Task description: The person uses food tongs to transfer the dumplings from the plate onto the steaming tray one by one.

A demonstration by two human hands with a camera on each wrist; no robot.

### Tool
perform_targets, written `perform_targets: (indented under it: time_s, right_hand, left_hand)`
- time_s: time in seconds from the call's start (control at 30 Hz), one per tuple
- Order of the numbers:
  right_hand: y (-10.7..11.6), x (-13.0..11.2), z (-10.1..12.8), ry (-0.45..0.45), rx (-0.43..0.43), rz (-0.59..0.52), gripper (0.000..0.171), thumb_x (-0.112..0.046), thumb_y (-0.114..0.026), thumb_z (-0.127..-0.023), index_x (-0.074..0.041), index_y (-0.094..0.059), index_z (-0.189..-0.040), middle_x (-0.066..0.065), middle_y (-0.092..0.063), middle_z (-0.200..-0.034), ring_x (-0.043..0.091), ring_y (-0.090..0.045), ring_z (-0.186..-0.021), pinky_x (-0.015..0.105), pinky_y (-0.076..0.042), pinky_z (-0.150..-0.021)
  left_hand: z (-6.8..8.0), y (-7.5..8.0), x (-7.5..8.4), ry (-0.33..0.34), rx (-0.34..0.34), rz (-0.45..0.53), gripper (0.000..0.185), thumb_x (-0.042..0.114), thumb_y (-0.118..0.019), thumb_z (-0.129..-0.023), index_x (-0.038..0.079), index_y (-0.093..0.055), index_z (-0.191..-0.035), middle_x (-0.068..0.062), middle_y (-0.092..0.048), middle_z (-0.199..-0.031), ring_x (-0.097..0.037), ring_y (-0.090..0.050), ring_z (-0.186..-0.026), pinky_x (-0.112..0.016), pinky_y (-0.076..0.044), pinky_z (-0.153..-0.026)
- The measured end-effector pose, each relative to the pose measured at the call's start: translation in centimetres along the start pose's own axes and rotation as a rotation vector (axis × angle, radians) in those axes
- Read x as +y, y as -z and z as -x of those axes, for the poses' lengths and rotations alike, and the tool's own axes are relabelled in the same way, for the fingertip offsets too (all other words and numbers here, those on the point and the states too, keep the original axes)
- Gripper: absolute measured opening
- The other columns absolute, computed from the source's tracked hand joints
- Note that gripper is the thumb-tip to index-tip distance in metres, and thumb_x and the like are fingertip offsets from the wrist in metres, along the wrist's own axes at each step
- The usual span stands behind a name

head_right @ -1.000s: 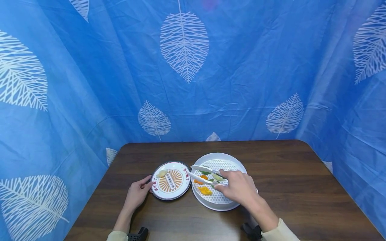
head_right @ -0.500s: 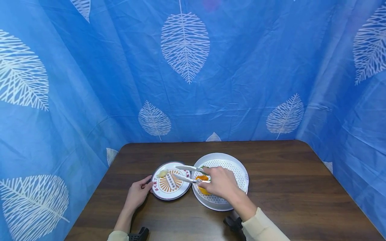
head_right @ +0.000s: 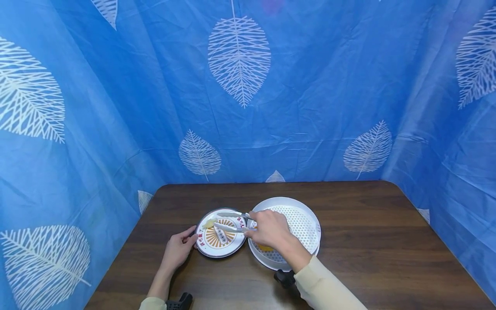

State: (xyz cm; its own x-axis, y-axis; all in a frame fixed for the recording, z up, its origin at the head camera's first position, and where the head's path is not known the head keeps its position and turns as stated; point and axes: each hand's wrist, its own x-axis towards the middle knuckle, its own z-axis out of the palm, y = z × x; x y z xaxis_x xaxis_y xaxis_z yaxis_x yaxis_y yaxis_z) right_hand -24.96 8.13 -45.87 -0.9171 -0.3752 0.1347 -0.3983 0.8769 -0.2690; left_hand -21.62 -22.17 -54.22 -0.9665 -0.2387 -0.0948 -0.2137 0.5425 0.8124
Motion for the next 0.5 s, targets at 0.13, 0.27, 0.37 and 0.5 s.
perform_targets:
  time_s: [0.13,0.27,0.37,0.5]
  right_hand:
    - [-0.3,-0.5,-0.7,0.003,-0.020,0.023,0.058,-0.053,-0.082,-0.080,-0.023,-0.074,-0.128,0.002,-0.078,-0.112,0.018,-0.068,-0.086,0.040,-0.053,-0.068]
    - [-0.6,-1.1,-1.3,0.009,-0.037,0.046,0.060,-0.053,-0.082,-0.080,-0.022,-0.073,-0.130,0.003,-0.078,-0.111,0.017,-0.064,-0.080,0.038,-0.052,-0.065]
    - [-0.9,-1.5,-1.8,0.022,-0.040,0.065,0.061,-0.052,-0.083,-0.079,-0.021,-0.073,-0.131,0.003,-0.078,-0.109,0.016,-0.061,-0.076,0.037,-0.051,-0.063]
    - [-1.4,-1.9,-2.2,0.051,-0.031,0.104,0.060,-0.052,-0.083,-0.080,-0.019,-0.073,-0.129,0.002,-0.077,-0.099,0.015,-0.058,-0.072,0.037,-0.049,-0.059]
  left_hand:
    - [0.0,0.0,0.0,-0.005,0.004,-0.001,0.046,0.026,-0.064,-0.102,0.012,-0.059,-0.146,0.000,-0.057,-0.067,-0.018,-0.050,-0.058,-0.029,-0.039,-0.057]
    - [-0.1,-0.1,0.0,0.003,0.001,-0.001,0.047,0.027,-0.064,-0.102,0.012,-0.058,-0.147,0.000,-0.058,-0.067,-0.018,-0.050,-0.058,-0.029,-0.039,-0.057]
    - [-0.1,-0.1,0.0,0.002,-0.002,0.001,0.047,0.027,-0.064,-0.103,0.012,-0.058,-0.147,0.000,-0.059,-0.068,-0.018,-0.051,-0.059,-0.029,-0.040,-0.057]
    - [-0.1,-0.1,-0.1,0.006,-0.008,0.011,0.047,0.027,-0.064,-0.103,0.012,-0.057,-0.147,0.000,-0.059,-0.068,-0.018,-0.052,-0.059,-0.028,-0.040,-0.057]
